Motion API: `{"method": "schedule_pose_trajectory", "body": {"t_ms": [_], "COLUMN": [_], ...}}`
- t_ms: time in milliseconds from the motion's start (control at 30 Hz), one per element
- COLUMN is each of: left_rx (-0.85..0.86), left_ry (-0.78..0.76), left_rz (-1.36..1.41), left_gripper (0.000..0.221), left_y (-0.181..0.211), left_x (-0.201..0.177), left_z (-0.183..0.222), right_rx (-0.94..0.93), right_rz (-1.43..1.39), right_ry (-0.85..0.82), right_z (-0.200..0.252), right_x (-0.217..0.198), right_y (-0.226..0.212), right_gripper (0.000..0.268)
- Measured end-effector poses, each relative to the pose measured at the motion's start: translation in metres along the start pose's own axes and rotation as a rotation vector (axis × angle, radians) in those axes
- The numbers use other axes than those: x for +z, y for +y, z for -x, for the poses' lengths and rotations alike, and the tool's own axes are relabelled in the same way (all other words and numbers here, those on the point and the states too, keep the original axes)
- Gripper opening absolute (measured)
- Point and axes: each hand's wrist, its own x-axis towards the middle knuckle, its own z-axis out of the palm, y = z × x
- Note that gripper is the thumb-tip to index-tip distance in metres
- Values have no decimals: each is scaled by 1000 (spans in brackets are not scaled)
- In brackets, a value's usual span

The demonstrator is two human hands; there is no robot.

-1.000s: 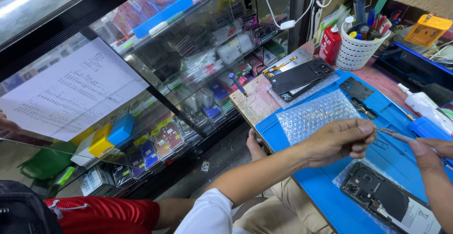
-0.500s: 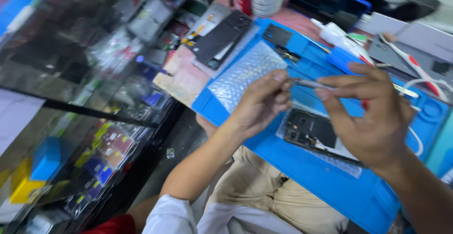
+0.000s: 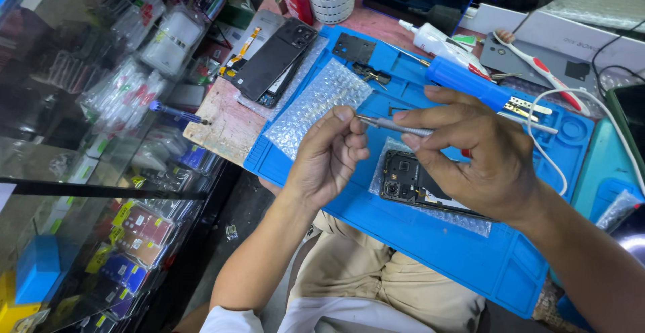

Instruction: The person disassembles a mobile phone using a screwdriver and a blue prying tool to remove screws and internal components on a blue repair mat.

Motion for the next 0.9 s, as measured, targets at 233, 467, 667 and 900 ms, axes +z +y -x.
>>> {"method": "schedule_pose_trajectory", "body": {"t_ms": [233, 467, 667, 900], "left_rx": [0, 70, 388, 328], "left_ry": [-8, -28, -104, -122], "left_rz": [1, -581, -1560, -1635], "left_gripper": [12, 9, 19, 31], "left_y": [0, -18, -32, -38], "left_x": [-1, -9, 8, 12], "left_z": [2, 21, 52, 52], "right_rx": [73, 225, 340, 349], "right_rz": [22, -34, 74, 104], "right_ry": [60, -143, -557, -667], "right_z": [3, -2, -3, -3], "right_x": [7, -13, -17, -6], "right_y": [-1, -9, -18, -14], "right_gripper": [37, 29, 23, 22]}}
